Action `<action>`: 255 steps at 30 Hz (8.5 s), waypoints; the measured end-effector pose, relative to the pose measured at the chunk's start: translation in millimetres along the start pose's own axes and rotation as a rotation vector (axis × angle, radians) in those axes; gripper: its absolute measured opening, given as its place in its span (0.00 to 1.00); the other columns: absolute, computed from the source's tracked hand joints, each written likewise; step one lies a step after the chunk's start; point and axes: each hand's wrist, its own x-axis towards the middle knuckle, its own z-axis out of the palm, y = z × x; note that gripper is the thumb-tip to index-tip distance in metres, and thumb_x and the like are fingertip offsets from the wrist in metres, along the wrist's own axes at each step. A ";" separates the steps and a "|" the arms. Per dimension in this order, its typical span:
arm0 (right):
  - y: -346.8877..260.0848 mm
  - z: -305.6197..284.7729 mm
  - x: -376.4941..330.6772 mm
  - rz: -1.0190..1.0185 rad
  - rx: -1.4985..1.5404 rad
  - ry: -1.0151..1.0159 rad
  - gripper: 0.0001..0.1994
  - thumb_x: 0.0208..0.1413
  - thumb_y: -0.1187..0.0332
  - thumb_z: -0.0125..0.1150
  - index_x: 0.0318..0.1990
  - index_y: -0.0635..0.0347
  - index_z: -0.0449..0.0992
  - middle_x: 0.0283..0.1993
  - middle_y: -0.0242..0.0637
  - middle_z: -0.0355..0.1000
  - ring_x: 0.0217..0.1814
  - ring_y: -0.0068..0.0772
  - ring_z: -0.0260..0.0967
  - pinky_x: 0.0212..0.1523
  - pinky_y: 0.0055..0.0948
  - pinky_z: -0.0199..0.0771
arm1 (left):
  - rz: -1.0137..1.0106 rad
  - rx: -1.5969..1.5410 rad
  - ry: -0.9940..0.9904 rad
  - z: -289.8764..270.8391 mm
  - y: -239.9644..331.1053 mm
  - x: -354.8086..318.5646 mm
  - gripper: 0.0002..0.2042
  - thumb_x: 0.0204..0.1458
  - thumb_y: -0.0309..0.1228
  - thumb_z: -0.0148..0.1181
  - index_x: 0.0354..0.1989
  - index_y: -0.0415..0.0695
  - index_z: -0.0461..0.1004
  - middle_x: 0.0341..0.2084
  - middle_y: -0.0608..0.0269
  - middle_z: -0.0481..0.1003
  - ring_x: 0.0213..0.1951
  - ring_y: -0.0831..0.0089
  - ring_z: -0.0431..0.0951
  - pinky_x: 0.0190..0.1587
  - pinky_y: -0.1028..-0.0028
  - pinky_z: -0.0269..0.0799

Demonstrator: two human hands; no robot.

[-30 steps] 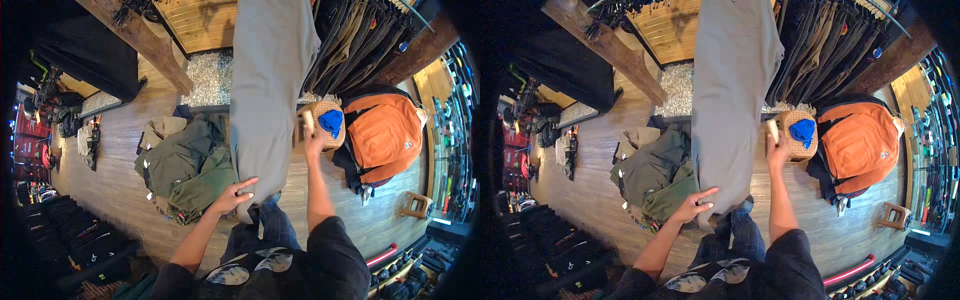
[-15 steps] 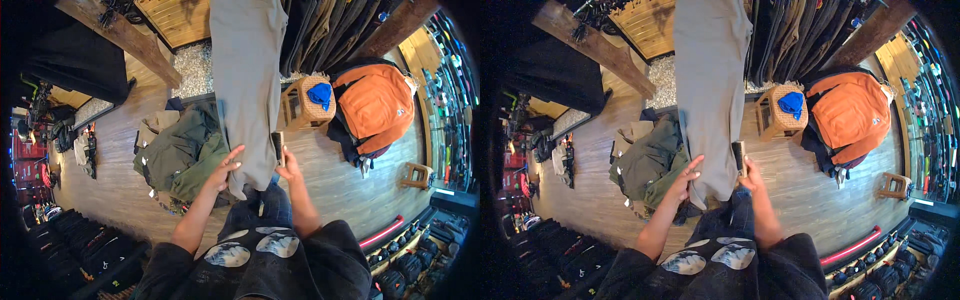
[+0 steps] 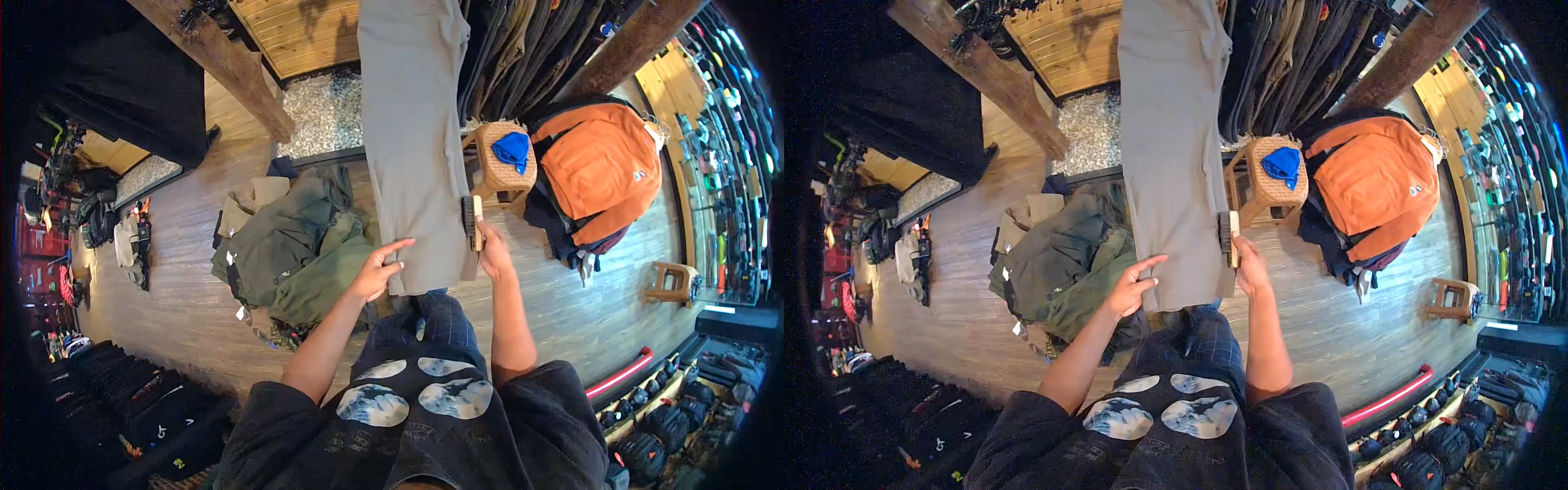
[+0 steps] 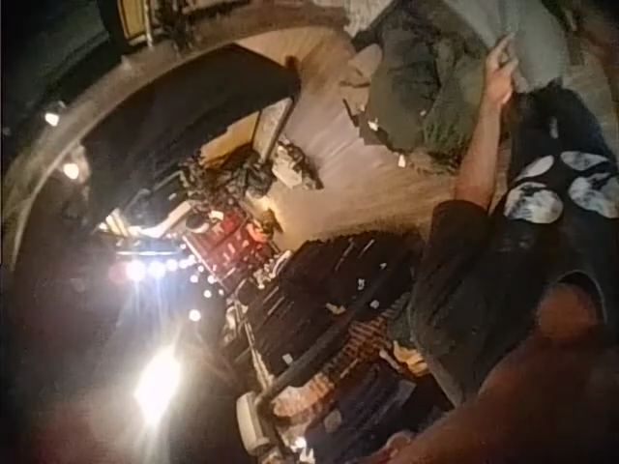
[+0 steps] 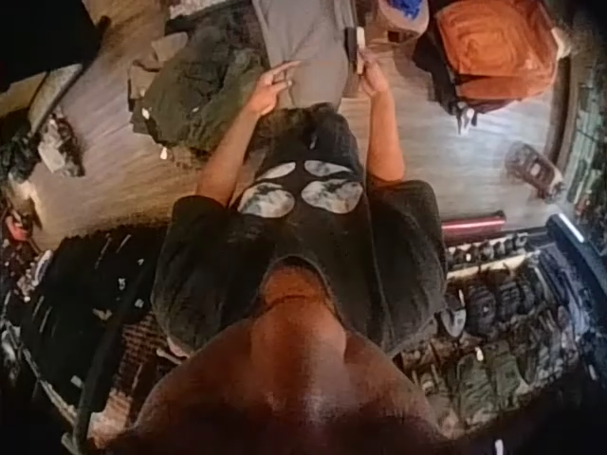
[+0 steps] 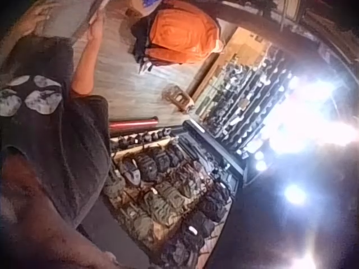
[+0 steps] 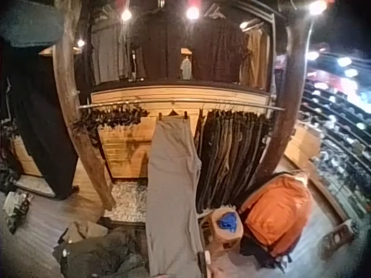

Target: Hanging pants on hangers, brushing them with a clothes brush, and placing them on a retail display rack.

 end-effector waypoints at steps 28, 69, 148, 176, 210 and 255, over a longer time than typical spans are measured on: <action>22.9 41.5 -10.5 -0.899 -1.007 -0.099 0.17 0.54 0.63 0.62 0.46 0.66 0.76 0.36 0.48 0.74 0.38 0.38 0.73 0.40 0.31 0.72 | -0.031 -0.093 0.128 67.2 17.4 -20.3 0.38 0.40 0.10 0.40 0.66 0.45 0.60 0.65 0.60 0.60 0.67 0.71 0.55 0.67 0.75 0.47; -214.0 181.2 306.4 -0.866 -0.962 0.136 0.13 0.60 0.63 0.58 0.46 0.62 0.72 0.31 0.28 0.69 0.32 0.20 0.63 0.34 0.24 0.66 | 0.276 0.286 0.331 -86.4 475.3 508.6 0.27 0.57 0.55 0.52 0.47 0.40 0.71 0.35 0.60 0.73 0.32 0.71 0.76 0.34 0.70 0.78; -177.6 97.6 465.9 -0.364 -1.159 -0.389 0.19 0.50 0.62 0.69 0.44 0.69 0.77 0.44 0.36 0.73 0.47 0.27 0.69 0.51 0.26 0.66 | 0.279 0.235 0.461 -245.8 188.9 414.9 0.20 0.50 0.33 0.68 0.47 0.37 0.69 0.36 0.66 0.76 0.39 0.75 0.74 0.41 0.72 0.73; -236.6 233.8 268.0 -1.050 -1.443 -0.131 0.09 0.50 0.68 0.65 0.35 0.63 0.77 0.36 0.48 0.73 0.37 0.51 0.71 0.40 0.44 0.71 | 0.105 -0.132 0.229 -83.5 136.1 191.8 0.20 0.54 0.34 0.63 0.52 0.37 0.71 0.43 0.61 0.77 0.45 0.75 0.73 0.47 0.73 0.69; -236.2 374.8 306.7 -1.070 -0.838 -0.128 0.19 0.48 0.67 0.69 0.48 0.62 0.74 0.40 0.45 0.71 0.40 0.41 0.71 0.43 0.34 0.72 | -0.095 0.006 0.433 -84.0 96.2 217.0 0.12 0.54 0.38 0.65 0.39 0.44 0.75 0.26 0.76 0.70 0.29 0.81 0.69 0.32 0.75 0.64; -364.5 312.2 420.8 -0.586 -0.655 -0.467 0.22 0.53 0.59 0.68 0.49 0.66 0.76 0.38 0.29 0.74 0.36 0.17 0.68 0.39 0.20 0.68 | 0.427 0.724 0.587 -135.3 255.7 347.4 0.38 0.56 0.31 0.60 0.70 0.38 0.43 0.67 0.51 0.54 0.68 0.65 0.54 0.65 0.69 0.55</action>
